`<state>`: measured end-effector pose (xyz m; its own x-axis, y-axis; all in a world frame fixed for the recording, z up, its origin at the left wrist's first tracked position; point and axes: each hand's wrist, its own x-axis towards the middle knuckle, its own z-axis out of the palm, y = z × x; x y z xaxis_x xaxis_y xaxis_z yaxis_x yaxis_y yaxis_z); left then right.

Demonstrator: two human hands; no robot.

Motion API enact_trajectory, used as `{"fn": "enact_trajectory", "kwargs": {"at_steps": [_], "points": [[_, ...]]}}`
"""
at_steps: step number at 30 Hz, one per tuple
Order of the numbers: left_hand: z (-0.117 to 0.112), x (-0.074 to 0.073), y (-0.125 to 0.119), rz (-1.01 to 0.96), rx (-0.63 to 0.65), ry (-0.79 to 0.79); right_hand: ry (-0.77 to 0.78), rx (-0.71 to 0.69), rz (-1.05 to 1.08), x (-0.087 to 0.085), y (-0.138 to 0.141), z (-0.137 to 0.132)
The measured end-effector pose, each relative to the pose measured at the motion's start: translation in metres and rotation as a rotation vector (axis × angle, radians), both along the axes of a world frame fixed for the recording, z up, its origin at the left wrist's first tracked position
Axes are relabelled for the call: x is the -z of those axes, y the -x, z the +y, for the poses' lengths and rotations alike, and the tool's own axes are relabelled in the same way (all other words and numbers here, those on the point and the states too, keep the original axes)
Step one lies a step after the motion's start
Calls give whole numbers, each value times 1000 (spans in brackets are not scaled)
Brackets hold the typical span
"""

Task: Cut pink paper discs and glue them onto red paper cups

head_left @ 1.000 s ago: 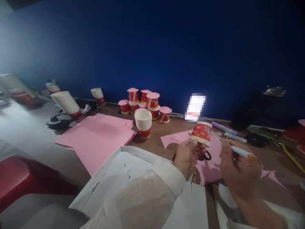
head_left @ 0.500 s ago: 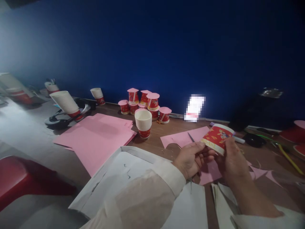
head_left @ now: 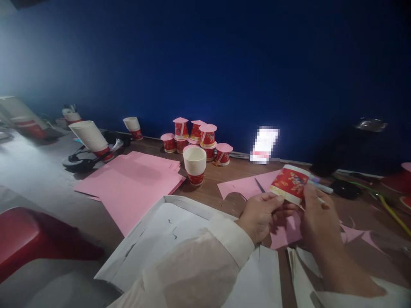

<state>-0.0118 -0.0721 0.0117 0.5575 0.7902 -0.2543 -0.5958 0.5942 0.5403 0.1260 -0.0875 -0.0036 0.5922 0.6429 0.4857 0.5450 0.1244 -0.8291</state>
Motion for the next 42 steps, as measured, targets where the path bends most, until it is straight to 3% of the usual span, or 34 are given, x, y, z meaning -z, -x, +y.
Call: {"fn": "enact_trajectory", "kwargs": {"at_steps": [3, 5, 13, 22, 28, 34, 36, 42], "points": [[4, 0, 1, -4, -114, 23, -149, 58, 172, -2, 6, -1], [7, 2, 1, 12, -167, 26, -238, 48, 137, -5, 12, -6], [6, 7, 0, 1, -210, -26, -63, -73, -408, -13, 27, -27], [9, 11, -2, -6, -240, -22, -53, 44, -503, -11, 21, -25], [9, 11, -2, -19, -242, -9, -229, -39, -544, -8, 19, -21], [7, 7, 0, -4, -224, -5, -254, -73, -627, -11, 23, -20], [7, 6, 0, 2, -221, -11, -262, -43, -632, -11, 24, -20], [9, 3, 1, 35, -240, 51, -220, 218, -679, -4, 20, -21]]}}
